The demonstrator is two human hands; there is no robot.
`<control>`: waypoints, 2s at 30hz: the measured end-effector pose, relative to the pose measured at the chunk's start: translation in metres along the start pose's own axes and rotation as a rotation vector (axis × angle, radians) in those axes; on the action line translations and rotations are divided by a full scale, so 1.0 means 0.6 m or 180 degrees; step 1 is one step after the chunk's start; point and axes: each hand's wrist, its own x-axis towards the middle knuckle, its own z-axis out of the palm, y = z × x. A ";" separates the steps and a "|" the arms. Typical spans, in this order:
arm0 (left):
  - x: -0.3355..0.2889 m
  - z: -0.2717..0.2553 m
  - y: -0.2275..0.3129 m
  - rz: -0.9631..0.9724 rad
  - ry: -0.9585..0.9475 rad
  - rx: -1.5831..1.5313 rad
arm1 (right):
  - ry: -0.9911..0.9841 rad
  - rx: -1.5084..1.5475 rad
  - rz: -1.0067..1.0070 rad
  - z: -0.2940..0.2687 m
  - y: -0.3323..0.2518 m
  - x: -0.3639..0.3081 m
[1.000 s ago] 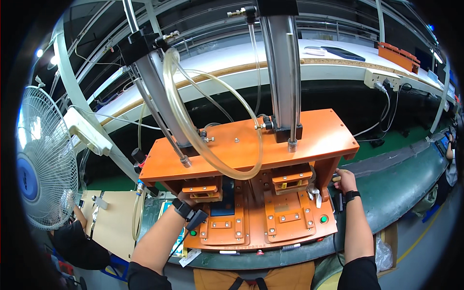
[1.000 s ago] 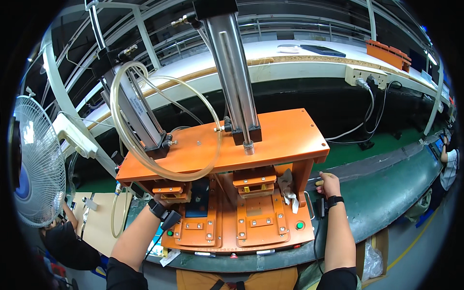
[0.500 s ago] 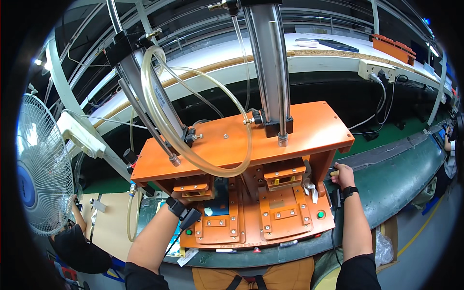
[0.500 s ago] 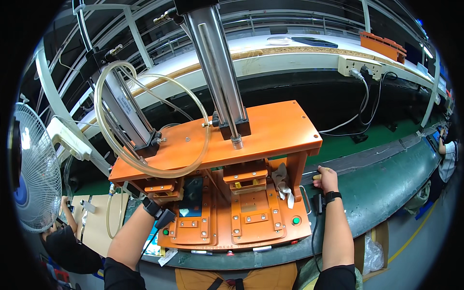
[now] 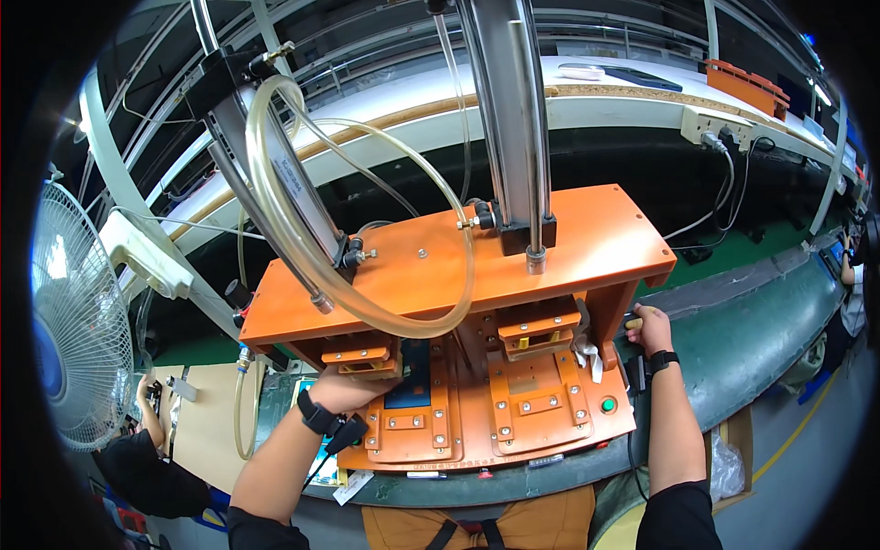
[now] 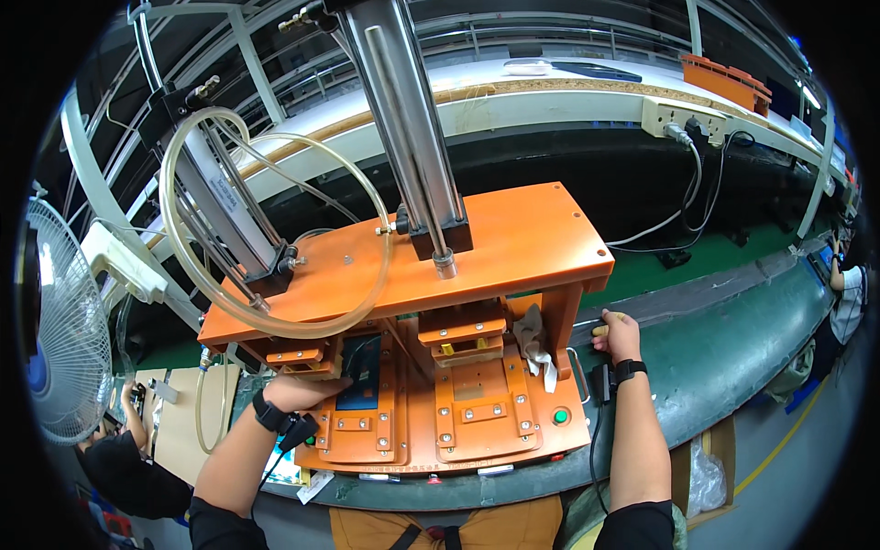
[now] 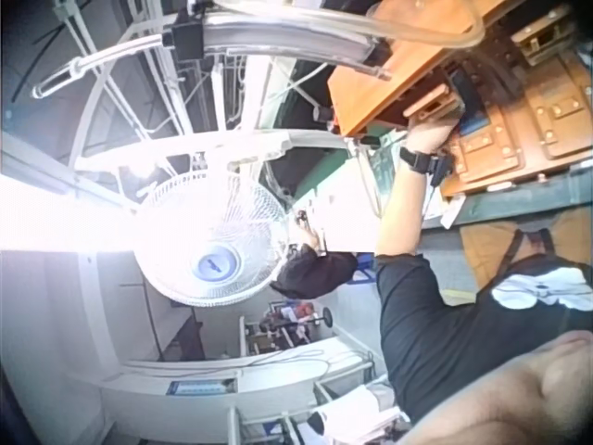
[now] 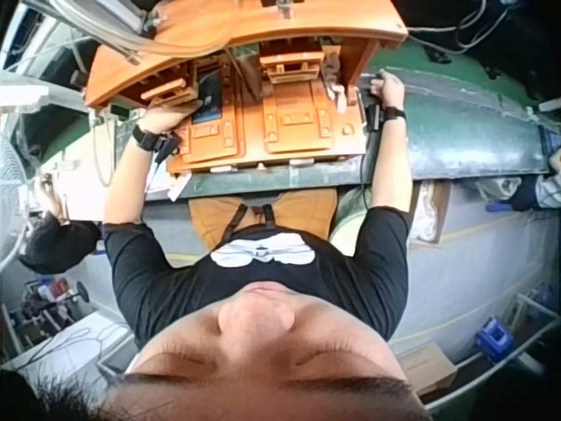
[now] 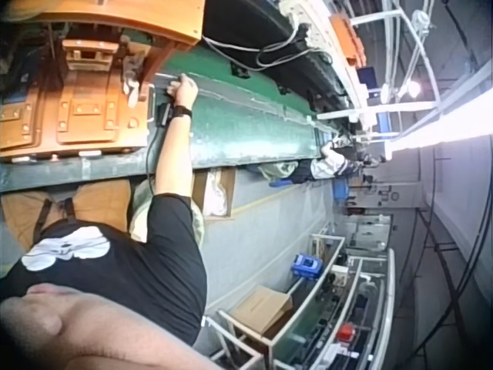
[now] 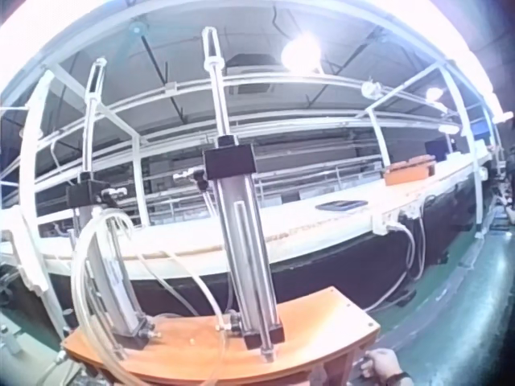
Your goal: Operate a pneumatic press to assemble or shape plastic/electronic components.
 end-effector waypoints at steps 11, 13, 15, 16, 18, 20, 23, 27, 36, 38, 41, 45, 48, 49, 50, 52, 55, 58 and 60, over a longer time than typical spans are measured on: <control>-0.129 0.028 -0.028 0.0704 0.0742 -0.0669 | -0.0048 -0.0235 0.0025 0.008 -0.010 -0.011; -0.171 0.054 -0.038 0.1045 0.1432 0.0661 | -0.0170 -0.0260 0.0194 0.007 -0.019 -0.014; -0.192 0.093 -0.051 0.0896 0.1906 0.0893 | -0.0448 -0.0273 0.0522 0.000 -0.037 -0.010; -0.193 0.118 -0.058 0.0632 0.2071 0.0370 | -0.0600 -0.0311 0.0660 -0.004 -0.048 -0.004; -0.191 0.156 -0.073 0.0084 0.2415 -0.0582 | -0.0717 -0.0865 0.0452 -0.018 -0.076 0.017; -0.193 0.194 -0.082 -0.0251 0.2802 -0.1302 | -0.0382 -0.1789 -0.0267 -0.030 -0.101 0.054; -0.189 0.211 -0.102 -0.0557 0.3252 -0.1463 | 0.1099 -0.4300 -0.1677 -0.061 -0.130 0.117; -0.185 0.232 -0.145 0.0001 0.3788 -0.1518 | 0.2038 -0.5799 -0.1233 -0.122 -0.144 0.188; -0.194 0.243 -0.208 0.0749 0.3872 -0.1328 | 0.1384 -0.5947 -0.1653 -0.163 -0.122 0.270; -0.185 0.246 -0.191 0.0660 0.3914 -0.1590 | 0.1265 -0.5900 -0.2060 -0.179 -0.114 0.267; -0.177 0.238 -0.168 0.0623 0.3959 -0.0777 | 0.0924 -0.3984 -0.2247 -0.198 -0.126 0.260; -0.179 0.227 -0.154 0.0795 0.3752 -0.0891 | 0.0985 -0.1826 -0.2347 -0.226 -0.171 0.196; -0.181 0.225 -0.156 0.0869 0.3654 -0.1245 | 0.0811 -0.0726 -0.2351 -0.253 -0.194 0.067; -0.181 0.226 -0.158 0.0874 0.3639 -0.1280 | 0.0743 -0.0375 -0.2207 -0.262 -0.197 0.007; -0.182 0.225 -0.160 0.0849 0.3570 -0.1381 | 0.0795 -0.0243 -0.2229 -0.267 -0.201 -0.055; -0.184 0.227 -0.163 0.0746 0.3486 -0.1264 | 0.0944 -0.0186 -0.2515 -0.266 -0.206 -0.187; -0.185 0.230 -0.169 0.0683 0.3316 -0.1673 | 0.0840 -0.0704 -0.3024 -0.230 -0.210 -0.384; -0.184 0.231 -0.176 0.0747 0.3135 -0.2048 | 0.0895 -0.1589 -0.3301 -0.150 -0.196 -0.561; -0.183 0.231 -0.180 0.0791 0.3029 -0.2274 | 0.0343 -0.2028 -0.3996 -0.084 -0.200 -0.635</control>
